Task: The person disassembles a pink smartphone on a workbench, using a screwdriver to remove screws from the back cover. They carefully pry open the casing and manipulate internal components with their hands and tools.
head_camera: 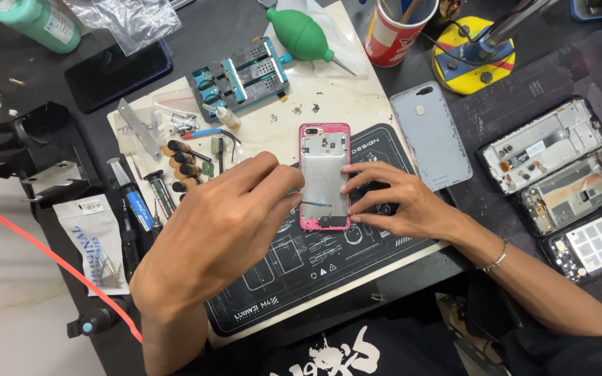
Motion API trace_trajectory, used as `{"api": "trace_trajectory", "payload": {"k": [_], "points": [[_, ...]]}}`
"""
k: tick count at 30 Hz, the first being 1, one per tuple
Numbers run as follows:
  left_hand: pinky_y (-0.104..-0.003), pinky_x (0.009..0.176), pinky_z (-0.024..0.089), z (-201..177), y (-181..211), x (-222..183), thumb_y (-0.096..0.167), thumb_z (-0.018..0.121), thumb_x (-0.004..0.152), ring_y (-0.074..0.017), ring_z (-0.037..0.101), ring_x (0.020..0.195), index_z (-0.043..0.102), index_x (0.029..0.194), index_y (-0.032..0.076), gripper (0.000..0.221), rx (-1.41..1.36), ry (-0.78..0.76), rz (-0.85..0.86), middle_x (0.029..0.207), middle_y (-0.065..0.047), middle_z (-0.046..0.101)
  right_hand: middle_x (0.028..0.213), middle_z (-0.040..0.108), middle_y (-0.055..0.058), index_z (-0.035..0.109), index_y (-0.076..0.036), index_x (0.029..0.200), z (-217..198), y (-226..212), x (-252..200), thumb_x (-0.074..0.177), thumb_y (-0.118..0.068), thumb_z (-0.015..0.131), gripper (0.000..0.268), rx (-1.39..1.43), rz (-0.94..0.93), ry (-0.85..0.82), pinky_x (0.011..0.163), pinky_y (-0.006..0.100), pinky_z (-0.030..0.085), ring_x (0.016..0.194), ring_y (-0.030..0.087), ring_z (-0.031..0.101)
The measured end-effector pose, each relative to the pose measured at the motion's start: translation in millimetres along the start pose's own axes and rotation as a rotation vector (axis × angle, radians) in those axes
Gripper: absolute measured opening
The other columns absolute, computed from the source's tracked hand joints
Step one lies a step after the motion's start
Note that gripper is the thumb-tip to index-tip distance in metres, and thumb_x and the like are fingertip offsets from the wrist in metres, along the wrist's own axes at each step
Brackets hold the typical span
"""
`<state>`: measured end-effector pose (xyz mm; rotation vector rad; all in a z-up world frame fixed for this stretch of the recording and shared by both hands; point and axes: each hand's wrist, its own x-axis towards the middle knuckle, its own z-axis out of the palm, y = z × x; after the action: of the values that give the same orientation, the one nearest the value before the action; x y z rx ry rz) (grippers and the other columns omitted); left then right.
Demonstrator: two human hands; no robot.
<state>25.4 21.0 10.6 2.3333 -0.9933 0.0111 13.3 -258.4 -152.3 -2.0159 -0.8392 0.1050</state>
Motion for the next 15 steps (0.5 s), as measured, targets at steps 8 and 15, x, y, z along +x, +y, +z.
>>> {"api": "trace_trajectory", "payload": {"k": [8,15], "points": [[-0.040,0.064,0.055,-0.3,-1.6,2.1,0.008,0.070,0.092,-0.0295,0.066,0.074,0.064,0.101,0.001,0.013,0.000,-0.013,-0.025,0.090,-0.010,0.061,0.118,0.072,0.003,0.080,-0.011,0.086,-0.5,-0.5,1.5,0.073,-0.010,0.085,0.013,0.004,0.009,-0.003,0.112,0.045,0.049,0.136,0.027,0.056],[-0.040,0.062,0.053,-2.9,-0.3,3.4,0.010,0.071,0.092,-0.0294,0.066,0.073,0.065,0.101,0.003,0.013,-0.023,-0.028,-0.038,0.087,-0.009,0.061,0.118,0.072,0.001,0.079,-0.012,0.083,2.2,-1.1,-0.2,0.073,-0.012,0.085,0.012,-0.017,0.004,-0.008,0.111,0.045,0.050,0.136,0.026,0.056]]}}
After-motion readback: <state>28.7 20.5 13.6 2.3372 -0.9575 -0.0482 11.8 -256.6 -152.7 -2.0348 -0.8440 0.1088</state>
